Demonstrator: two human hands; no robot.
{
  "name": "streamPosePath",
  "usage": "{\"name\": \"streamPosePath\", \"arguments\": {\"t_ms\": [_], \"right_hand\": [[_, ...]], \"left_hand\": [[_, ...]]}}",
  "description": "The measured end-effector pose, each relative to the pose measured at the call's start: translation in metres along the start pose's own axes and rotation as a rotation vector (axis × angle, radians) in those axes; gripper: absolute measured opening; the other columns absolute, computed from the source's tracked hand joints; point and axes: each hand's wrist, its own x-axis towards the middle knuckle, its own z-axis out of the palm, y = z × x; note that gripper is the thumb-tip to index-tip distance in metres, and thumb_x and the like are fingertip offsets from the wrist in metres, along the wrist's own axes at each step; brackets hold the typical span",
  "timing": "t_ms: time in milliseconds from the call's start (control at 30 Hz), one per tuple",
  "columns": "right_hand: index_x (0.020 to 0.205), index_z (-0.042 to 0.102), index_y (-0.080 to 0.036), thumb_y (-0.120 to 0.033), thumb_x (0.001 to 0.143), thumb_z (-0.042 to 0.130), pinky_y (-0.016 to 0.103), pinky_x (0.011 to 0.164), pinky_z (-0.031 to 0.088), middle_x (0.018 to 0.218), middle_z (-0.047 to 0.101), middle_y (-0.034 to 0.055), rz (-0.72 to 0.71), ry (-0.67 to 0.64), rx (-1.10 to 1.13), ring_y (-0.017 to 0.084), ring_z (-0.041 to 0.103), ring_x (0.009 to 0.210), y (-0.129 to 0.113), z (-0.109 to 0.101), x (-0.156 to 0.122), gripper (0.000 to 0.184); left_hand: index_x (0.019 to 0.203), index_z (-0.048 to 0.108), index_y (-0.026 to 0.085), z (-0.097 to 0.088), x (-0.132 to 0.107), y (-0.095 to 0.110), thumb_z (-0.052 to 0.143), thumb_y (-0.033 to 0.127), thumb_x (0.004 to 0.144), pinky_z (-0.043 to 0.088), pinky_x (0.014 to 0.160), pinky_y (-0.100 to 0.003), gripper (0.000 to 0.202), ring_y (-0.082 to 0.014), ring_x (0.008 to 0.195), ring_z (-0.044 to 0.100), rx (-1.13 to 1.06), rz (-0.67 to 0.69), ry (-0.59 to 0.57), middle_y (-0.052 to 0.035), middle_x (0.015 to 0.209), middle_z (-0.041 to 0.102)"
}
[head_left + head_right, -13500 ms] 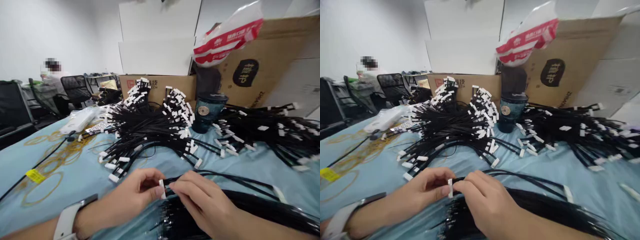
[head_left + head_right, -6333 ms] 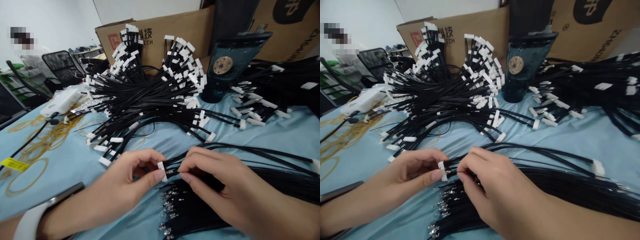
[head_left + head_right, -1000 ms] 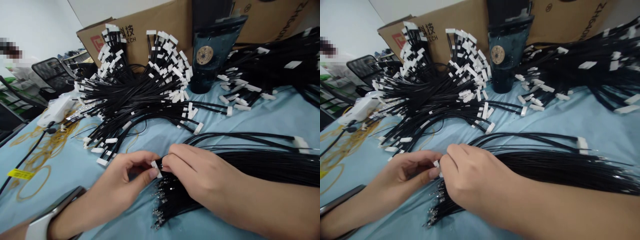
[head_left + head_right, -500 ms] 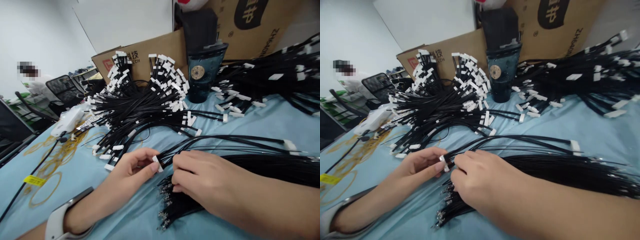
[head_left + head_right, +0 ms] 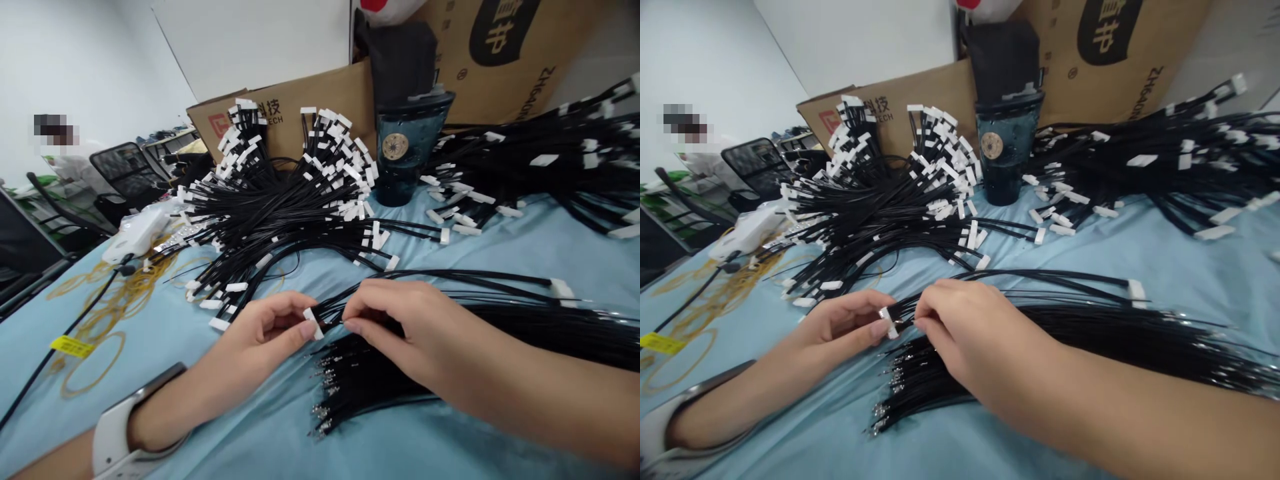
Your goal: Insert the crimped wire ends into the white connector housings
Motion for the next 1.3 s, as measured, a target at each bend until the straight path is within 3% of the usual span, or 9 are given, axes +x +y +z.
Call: {"name": "streamPosePath", "arguments": {"t_ms": [367,633,900,1100,1300], "right_hand": [[0.073,0.063,-0.019,-0.009,0.088,0.056,0.028,0.061,0.045,0.073,0.068,-0.0004,0.073,0.008,-0.016,0.015,0.061,0.062,0.0,0.008,0.001,0.019],[0.072,0.062,-0.016,-0.003,0.084,0.058,0.027,0.062,0.047,0.072,0.064,0.0011,-0.032,0.011,-0.054,0.015,0.06,0.062,-0.001,0.011,0.001,0.018],[0.077,0.061,-0.017,-0.006,0.091,0.054,0.026,0.061,0.047,0.075,0.065,0.0008,-0.108,0.064,-0.063,0.014,0.061,0.063,-0.001,0.012,-0.003,0.019],[0.079,0.062,-0.015,-0.003,0.09,0.052,0.029,0.062,0.048,0.074,0.063,0.0026,-0.193,0.089,-0.143,0.016,0.06,0.064,0.006,0.018,-0.002,0.019],[0.074,0.059,-0.014,-0.002,0.092,0.043,0.028,0.057,0.045,0.07,0.056,0.0028,-0.265,0.149,-0.17,0.015,0.054,0.06,0.009,0.03,-0.004,0.027]], "left_hand": [[0.101,0.068,0.022,0.003,-0.001,0.0,0.069,0.031,0.087,0.048,0.068,-0.027,0.017,-0.018,0.078,0.061,0.123,0.0,0.005,0.001,0.082,0.069],[0.104,0.07,0.026,0.002,-0.006,-0.005,0.068,0.033,0.09,0.05,0.078,-0.03,0.016,-0.0202,0.086,0.066,0.144,0.004,0.008,0.0009,0.09,0.073],[0.1,0.072,0.027,0.003,-0.006,-0.004,0.068,0.028,0.088,0.051,0.071,-0.027,0.012,-0.0177,0.078,0.067,0.22,0.088,0.032,0.0039,0.081,0.073],[0.097,0.074,0.026,0.008,-0.004,-0.004,0.071,0.026,0.083,0.054,0.067,-0.029,0.014,-0.02,0.074,0.069,0.247,0.117,0.109,0.0032,0.078,0.077],[0.089,0.078,0.037,0.009,-0.009,-0.006,0.077,0.034,0.075,0.056,0.065,-0.032,0.014,-0.0245,0.071,0.07,0.26,0.087,0.214,0.0041,0.071,0.077]]}}
